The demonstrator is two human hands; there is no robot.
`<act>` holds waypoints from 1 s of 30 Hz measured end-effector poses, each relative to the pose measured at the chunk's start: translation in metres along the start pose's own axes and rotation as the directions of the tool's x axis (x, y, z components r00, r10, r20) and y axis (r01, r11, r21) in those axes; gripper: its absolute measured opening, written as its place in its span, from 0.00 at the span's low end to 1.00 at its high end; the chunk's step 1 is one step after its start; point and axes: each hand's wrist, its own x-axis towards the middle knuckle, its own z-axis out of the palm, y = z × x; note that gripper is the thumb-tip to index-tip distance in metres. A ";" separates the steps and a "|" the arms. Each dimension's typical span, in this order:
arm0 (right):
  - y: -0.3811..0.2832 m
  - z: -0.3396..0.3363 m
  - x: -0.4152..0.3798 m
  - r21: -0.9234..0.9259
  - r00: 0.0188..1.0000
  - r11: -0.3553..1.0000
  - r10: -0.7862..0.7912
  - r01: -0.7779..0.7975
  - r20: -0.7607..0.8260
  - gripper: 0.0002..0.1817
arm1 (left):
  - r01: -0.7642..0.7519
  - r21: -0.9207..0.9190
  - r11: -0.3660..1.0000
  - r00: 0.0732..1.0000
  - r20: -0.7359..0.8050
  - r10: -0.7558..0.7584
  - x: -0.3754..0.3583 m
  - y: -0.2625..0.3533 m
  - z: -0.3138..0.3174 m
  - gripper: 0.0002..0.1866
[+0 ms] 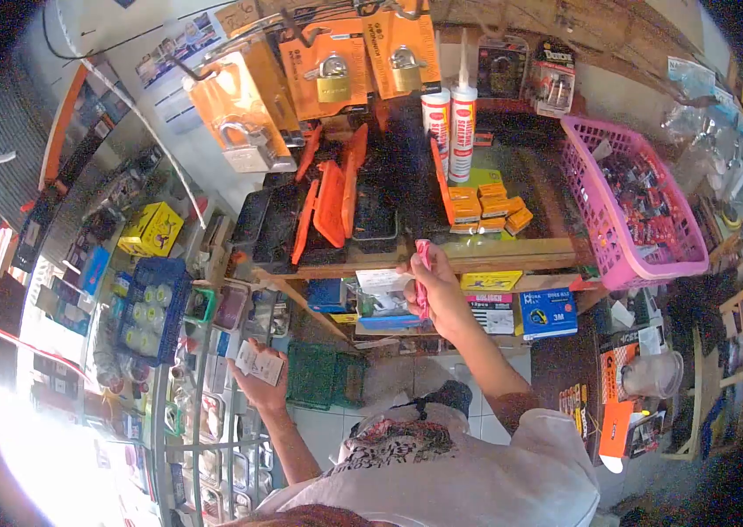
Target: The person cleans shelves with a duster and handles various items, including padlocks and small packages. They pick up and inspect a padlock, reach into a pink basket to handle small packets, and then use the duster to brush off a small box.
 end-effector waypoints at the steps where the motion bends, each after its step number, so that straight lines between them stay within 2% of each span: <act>1: 0.000 0.000 0.000 0.008 1.000 1.000 -0.007 0.007 0.019 0.17 | 0.002 0.010 1.000 1.000 -0.008 -0.002 -0.002 0.000 -0.002 0.34; 6: 0.008 -0.015 0.007 0.014 0.986 0.998 -0.058 0.056 0.159 0.22 | 0.013 0.068 0.998 0.992 -0.126 -0.004 -0.004 -0.005 0.009 0.35; 8: 0.014 -0.020 0.005 -0.013 0.990 0.999 -0.050 0.052 0.135 0.24 | 0.083 0.049 0.995 0.995 -0.060 -0.080 0.003 -0.006 0.013 0.35; 10: 0.018 -0.020 0.000 0.020 0.993 0.999 -0.047 0.046 0.112 0.24 | 0.149 -0.009 0.989 0.984 0.098 -0.148 0.017 -0.013 0.015 0.35; 11: 0.022 -0.015 -0.004 -0.038 0.997 0.996 -0.078 0.079 0.017 0.26 | 0.191 -0.030 0.981 0.966 0.184 -0.183 0.019 -0.018 0.015 0.35; 14: 0.094 -0.058 -0.007 0.026 0.915 0.982 -0.164 0.186 -0.368 0.27 | 0.193 0.019 0.981 0.976 0.095 -0.193 0.015 -0.035 0.040 0.34; 16: 0.121 -0.060 -0.036 0.259 0.968 0.962 -0.019 0.086 -0.250 0.27 | 0.173 0.147 0.974 0.972 0.133 -0.193 0.016 -0.049 0.038 0.27; 18: 0.136 -0.053 -0.057 0.153 0.973 0.981 0.149 -0.122 -0.179 0.25 | 0.148 0.208 0.967 0.979 0.108 -0.173 0.015 -0.065 0.040 0.22; 19: 0.138 -0.049 -0.060 -0.092 0.989 0.985 0.141 -0.144 -0.037 0.24 | 0.190 0.193 0.963 0.974 0.084 -0.209 0.016 -0.069 0.040 0.13; 20: 0.139 -0.045 -0.062 -0.332 0.980 0.935 0.167 -0.124 0.104 0.24 | 0.161 0.256 0.953 0.968 0.148 -0.204 0.019 -0.074 0.038 0.11; 21: 0.138 -0.040 -0.065 -0.548 0.947 0.834 0.223 -0.062 0.232 0.24 | 0.127 0.316 0.940 0.957 0.211 -0.201 0.024 -0.079 0.034 0.09; 22: 0.126 -0.025 -0.071 -0.645 0.932 0.759 0.165 0.088 0.322 0.22 | 0.092 0.374 0.923 0.941 0.271 -0.204 0.025 -0.084 0.032 0.07; 23: 0.103 -0.003 -0.076 -0.713 0.902 0.659 0.120 0.239 0.414 0.20 | 0.083 0.504 0.860 0.966 0.170 -0.193 0.014 -0.085 0.058 0.06; 24: 0.084 0.016 -0.076 -0.751 0.858 0.535 0.090 0.387 0.506 0.18 | 0.044 0.546 0.836 0.960 0.208 -0.186 0.011 -0.087 0.071 0.06; 25: 0.076 0.027 -0.074 -0.735 0.816 0.410 -0.039 0.540 0.577 0.13 | 0.002 0.585 0.811 0.952 0.247 -0.181 0.011 -0.089 0.082 0.06; 28: 0.048 0.043 -0.058 -0.801 0.819 0.181 -0.071 0.571 0.569 0.11 | -0.141 0.607 0.782 0.902 0.405 -0.151 0.002 -0.078 0.130 0.06; 29: 0.037 0.055 -0.056 -0.778 0.854 0.361 -0.140 0.515 0.500 0.15 | -0.212 0.595 0.775 0.882 0.458 -0.110 0.000 -0.073 0.153 0.06; 30: 0.019 0.066 -0.056 -0.762 0.824 0.319 -0.159 0.564 0.543 0.15 | -0.285 0.578 0.765 0.855 0.513 -0.069 0.002 -0.070 0.167 0.06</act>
